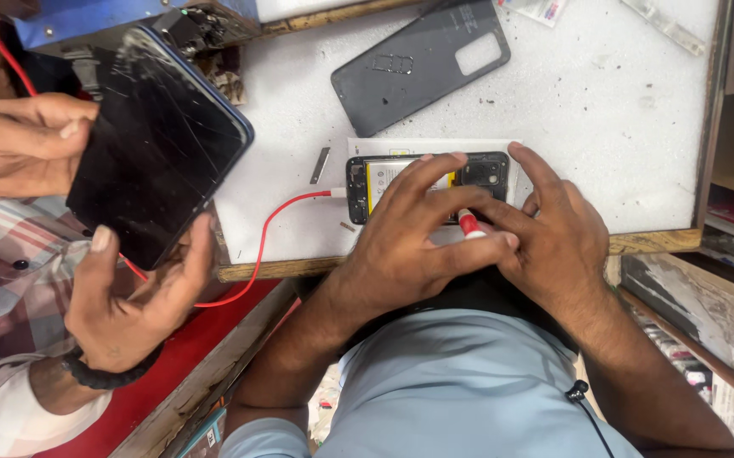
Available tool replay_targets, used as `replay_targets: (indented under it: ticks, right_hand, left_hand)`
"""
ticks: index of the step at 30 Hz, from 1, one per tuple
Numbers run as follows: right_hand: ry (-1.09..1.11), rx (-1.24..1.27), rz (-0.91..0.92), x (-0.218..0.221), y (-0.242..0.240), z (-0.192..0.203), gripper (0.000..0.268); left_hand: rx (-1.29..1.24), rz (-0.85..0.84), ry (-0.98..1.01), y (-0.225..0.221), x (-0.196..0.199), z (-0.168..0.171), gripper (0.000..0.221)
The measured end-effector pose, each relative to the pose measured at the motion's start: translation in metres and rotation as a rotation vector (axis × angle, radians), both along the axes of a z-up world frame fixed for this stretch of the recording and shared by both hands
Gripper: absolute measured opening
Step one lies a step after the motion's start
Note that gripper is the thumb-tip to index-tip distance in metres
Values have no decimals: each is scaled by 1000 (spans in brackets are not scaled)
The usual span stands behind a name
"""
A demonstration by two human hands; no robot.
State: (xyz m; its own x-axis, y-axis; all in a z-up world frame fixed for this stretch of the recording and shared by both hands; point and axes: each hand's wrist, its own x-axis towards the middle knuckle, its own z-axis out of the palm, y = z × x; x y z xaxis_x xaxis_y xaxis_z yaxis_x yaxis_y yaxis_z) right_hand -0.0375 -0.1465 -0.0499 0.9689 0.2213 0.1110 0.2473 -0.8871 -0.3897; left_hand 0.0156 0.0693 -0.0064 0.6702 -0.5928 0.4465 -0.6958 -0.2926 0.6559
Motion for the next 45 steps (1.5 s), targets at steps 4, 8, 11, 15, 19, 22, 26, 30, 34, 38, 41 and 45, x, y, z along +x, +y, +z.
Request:
replay_targets:
  ticks: [4, 8, 11, 15, 19, 22, 26, 30, 34, 38, 41, 45]
  right_hand:
    - [18, 17, -18, 3, 1, 0, 19]
    - [24, 11, -2, 5, 2, 2, 26]
    - [24, 107, -14, 3, -2, 5, 30]
    - [44, 471, -179, -7, -11, 4, 22]
    - [-2, 1061, -278, -16, -19, -4, 13]
    - [-23, 1238, -346, -18, -24, -12, 15]
    - [-2, 1405, -338, -22, -34, -18, 20]
    - [58, 1362, -339, -17, -38, -19, 19]
    - [73, 1411, -337, -12, -37, -15, 13]
    - [68, 1386, -292, -13, -38, -8, 9]
    - [51, 1280, -288, -11, -39, -5, 14]
    - [-11, 985, -288, -8, -44, 7, 11]
  left_hand:
    - [2, -47, 92, -4, 2, 0, 26]
    - [97, -41, 40, -8, 0, 1, 36]
    - [48, 45, 211, -6, 3, -16, 44]
    - [-167, 236, 523, -29, 13, -35, 62]
    - [-116, 138, 704, -58, 56, 7, 62]
    - [-549, 22, 1223, 12, 60, 67, 64]
    - [-2096, -19, 2247, 176, 9, 96, 69]
    - [-2451, -19, 2287, 229, -10, 71, 69]
    - [-2483, 93, 2176, 200, -9, 86, 73]
    - [-2563, -99, 2394, 193, -6, 94, 60]
    - [-2494, -100, 2339, 196, -10, 93, 64]
    - [-2457, -21, 2152, 194, -12, 103, 85]
